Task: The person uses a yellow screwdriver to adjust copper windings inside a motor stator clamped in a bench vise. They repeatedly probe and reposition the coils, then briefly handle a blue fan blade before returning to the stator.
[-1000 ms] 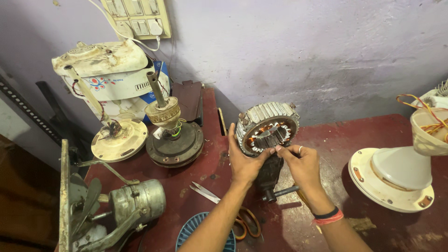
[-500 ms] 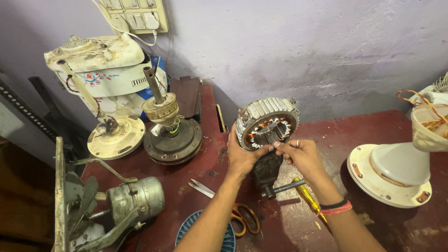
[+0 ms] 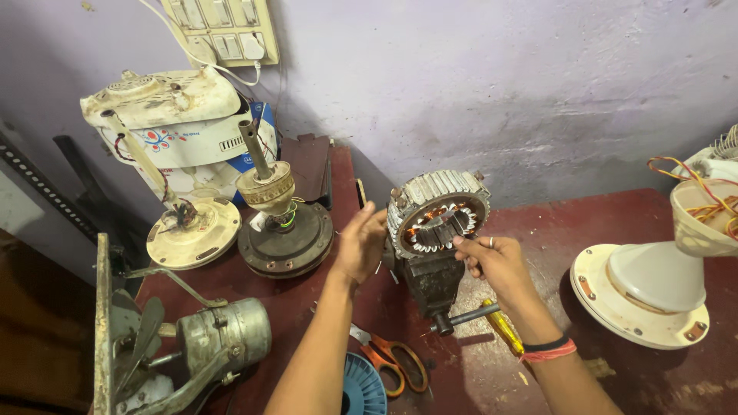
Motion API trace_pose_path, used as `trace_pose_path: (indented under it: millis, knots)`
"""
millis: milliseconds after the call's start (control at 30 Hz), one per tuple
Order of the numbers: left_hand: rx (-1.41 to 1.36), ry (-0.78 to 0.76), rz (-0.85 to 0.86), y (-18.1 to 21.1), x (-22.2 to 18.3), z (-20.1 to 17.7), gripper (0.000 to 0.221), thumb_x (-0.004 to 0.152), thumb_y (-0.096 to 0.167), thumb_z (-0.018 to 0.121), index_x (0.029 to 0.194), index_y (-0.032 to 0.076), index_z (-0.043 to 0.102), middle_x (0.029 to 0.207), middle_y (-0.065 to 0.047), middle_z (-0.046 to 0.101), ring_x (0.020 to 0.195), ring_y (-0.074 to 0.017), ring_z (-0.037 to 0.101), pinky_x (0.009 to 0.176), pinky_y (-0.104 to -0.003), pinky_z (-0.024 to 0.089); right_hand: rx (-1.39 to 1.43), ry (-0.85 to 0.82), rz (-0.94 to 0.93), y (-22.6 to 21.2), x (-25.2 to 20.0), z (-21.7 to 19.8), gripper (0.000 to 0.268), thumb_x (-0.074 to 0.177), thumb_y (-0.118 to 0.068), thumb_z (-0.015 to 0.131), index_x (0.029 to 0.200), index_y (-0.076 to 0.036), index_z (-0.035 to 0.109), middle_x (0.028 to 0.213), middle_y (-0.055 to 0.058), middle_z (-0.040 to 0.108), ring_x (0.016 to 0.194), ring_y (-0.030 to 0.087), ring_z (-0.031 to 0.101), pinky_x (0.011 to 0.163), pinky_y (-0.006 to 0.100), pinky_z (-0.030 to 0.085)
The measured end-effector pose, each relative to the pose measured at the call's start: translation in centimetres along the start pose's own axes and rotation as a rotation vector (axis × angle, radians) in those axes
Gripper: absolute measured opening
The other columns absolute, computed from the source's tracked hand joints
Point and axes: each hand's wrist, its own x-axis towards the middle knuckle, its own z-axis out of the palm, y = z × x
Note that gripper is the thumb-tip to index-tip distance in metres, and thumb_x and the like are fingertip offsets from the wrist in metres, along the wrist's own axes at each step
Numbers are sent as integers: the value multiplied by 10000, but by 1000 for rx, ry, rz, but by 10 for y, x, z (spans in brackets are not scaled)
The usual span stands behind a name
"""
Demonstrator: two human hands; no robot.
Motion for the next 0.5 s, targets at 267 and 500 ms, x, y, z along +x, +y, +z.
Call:
trace_pose_path:
  millis: [267, 500]
  knots:
    - [277, 259, -325, 4, 38, 12, 940, 857, 750, 370, 1611, 204, 239, 1685, -149, 175, 1564, -362, 129, 1212, -641, 102, -4, 14, -30, 0, -7, 1, 308, 883, -234, 772, 711, 17, 720, 595, 33, 613, 497, 84, 475, 474, 237, 340]
    - [276, 143, -368, 10, 45, 15, 943, 883, 768, 297, 1588, 144, 334, 1647, -194, 312, 1504, -423, 277, 1133, -717, 264, -20, 26, -49, 2, -7, 2, 311, 890, -231, 770, 721, 27, 729, 586, 18, 585, 500, 80, 472, 480, 234, 336]
